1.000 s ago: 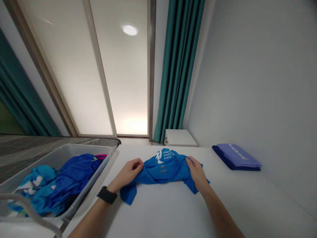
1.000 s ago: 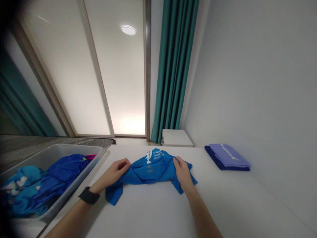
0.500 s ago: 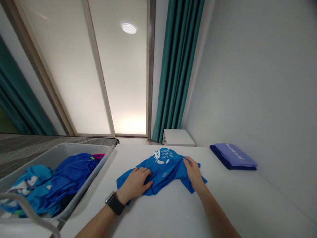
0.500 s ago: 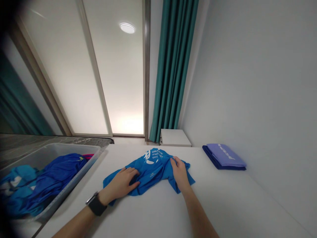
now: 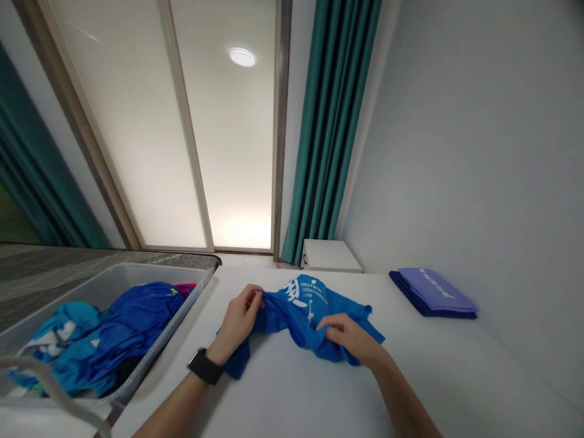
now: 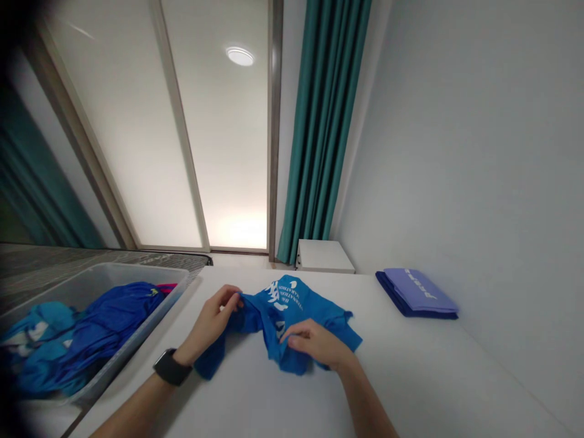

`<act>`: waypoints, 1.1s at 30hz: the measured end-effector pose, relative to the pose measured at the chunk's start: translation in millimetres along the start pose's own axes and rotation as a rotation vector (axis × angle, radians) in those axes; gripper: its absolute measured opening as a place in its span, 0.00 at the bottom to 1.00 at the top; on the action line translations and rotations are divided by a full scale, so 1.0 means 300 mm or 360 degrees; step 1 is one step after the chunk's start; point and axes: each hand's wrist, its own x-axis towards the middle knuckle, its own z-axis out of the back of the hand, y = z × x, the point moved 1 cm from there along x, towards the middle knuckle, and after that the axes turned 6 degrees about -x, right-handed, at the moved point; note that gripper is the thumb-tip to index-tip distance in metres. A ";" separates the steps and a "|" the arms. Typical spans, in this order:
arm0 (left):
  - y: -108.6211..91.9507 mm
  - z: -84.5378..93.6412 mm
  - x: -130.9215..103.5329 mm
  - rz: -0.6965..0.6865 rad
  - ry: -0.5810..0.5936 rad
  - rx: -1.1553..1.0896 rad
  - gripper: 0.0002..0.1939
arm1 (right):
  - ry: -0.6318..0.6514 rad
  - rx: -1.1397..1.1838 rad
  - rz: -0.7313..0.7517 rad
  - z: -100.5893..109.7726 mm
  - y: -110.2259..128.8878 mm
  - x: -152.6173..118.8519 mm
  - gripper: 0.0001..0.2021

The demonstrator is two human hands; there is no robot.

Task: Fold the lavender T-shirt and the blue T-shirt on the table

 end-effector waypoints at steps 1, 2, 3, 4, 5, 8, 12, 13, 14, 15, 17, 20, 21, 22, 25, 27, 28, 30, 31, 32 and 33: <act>0.000 -0.006 -0.001 -0.0007 0.0041 -0.0117 0.12 | 0.0205 -0.0046 -0.0002 -0.022 0.018 -0.009 0.14; -0.001 -0.011 -0.002 -0.0008 0.0078 -0.0223 0.12 | 0.0370 -0.0045 -0.0012 -0.044 0.031 -0.016 0.15; -0.003 -0.017 -0.004 -0.0003 0.0110 -0.0317 0.12 | 0.0502 -0.0003 -0.0028 -0.065 0.039 -0.019 0.16; -0.006 -0.022 -0.007 0.0007 0.0135 -0.0394 0.12 | 0.0590 0.0068 -0.0045 -0.084 0.041 -0.017 0.18; -0.010 -0.025 -0.010 0.0019 0.0154 -0.0449 0.12 | 0.0621 0.0145 -0.0064 -0.100 0.036 -0.012 0.19; -0.028 -0.030 -0.024 0.0039 0.0197 -0.0506 0.13 | 0.0280 0.0161 -0.0077 -0.122 -0.009 0.023 0.20; -0.043 -0.040 -0.040 0.0022 0.0314 -0.0543 0.14 | -0.0464 -0.0266 0.0102 -0.115 -0.066 0.064 0.15; -0.043 -0.046 -0.043 0.0028 0.0348 -0.0565 0.14 | -0.0545 -0.0354 0.0162 -0.114 -0.070 0.067 0.14; -0.041 -0.054 -0.047 0.0038 0.0380 -0.0581 0.13 | -0.0588 -0.0414 0.0213 -0.116 -0.070 0.068 0.14; -0.037 -0.063 -0.051 0.0050 0.0418 -0.0587 0.13 | -0.0610 -0.0444 0.0253 -0.119 -0.067 0.068 0.14; -0.031 -0.082 -0.061 0.0060 0.0503 -0.0562 0.13 | -0.0635 -0.0428 0.0284 -0.134 -0.055 0.066 0.15; -0.029 -0.108 -0.080 0.0014 0.0607 -0.0471 0.10 | -0.0605 -0.0300 0.0274 -0.169 -0.041 0.067 0.17; -0.031 -0.114 -0.086 -0.0007 0.0626 -0.0415 0.09 | -0.0571 -0.0249 0.0267 -0.182 -0.041 0.069 0.18; -0.035 -0.119 -0.091 -0.0027 0.0640 -0.0349 0.09 | -0.0524 -0.0201 0.0260 -0.195 -0.043 0.071 0.18; -0.048 -0.123 -0.101 -0.0076 0.0643 -0.0148 0.09 | -0.0365 -0.0078 0.0219 -0.227 -0.054 0.076 0.19; -0.058 -0.120 -0.102 -0.0109 0.0613 -0.0062 0.08 | -0.0310 -0.0035 0.0228 -0.240 -0.060 0.078 0.20; -0.062 -0.118 -0.102 -0.0117 0.0608 -0.0037 0.06 | -0.0301 -0.0041 0.0260 -0.243 -0.060 0.078 0.20; -0.069 -0.116 -0.102 -0.0126 0.0625 -0.0015 0.05 | -0.0301 -0.0125 0.0340 -0.242 -0.056 0.079 0.19; -0.071 -0.116 -0.103 -0.0132 0.0642 -0.0013 0.05 | -0.0306 -0.0196 0.0371 -0.239 -0.054 0.078 0.17; -0.072 -0.117 -0.104 -0.0144 0.0656 -0.0010 0.05 | -0.0311 -0.0272 0.0386 -0.235 -0.051 0.077 0.14; -0.073 -0.119 -0.106 -0.0161 0.0661 -0.0003 0.05 | -0.0314 -0.0341 0.0387 -0.229 -0.049 0.076 0.11</act>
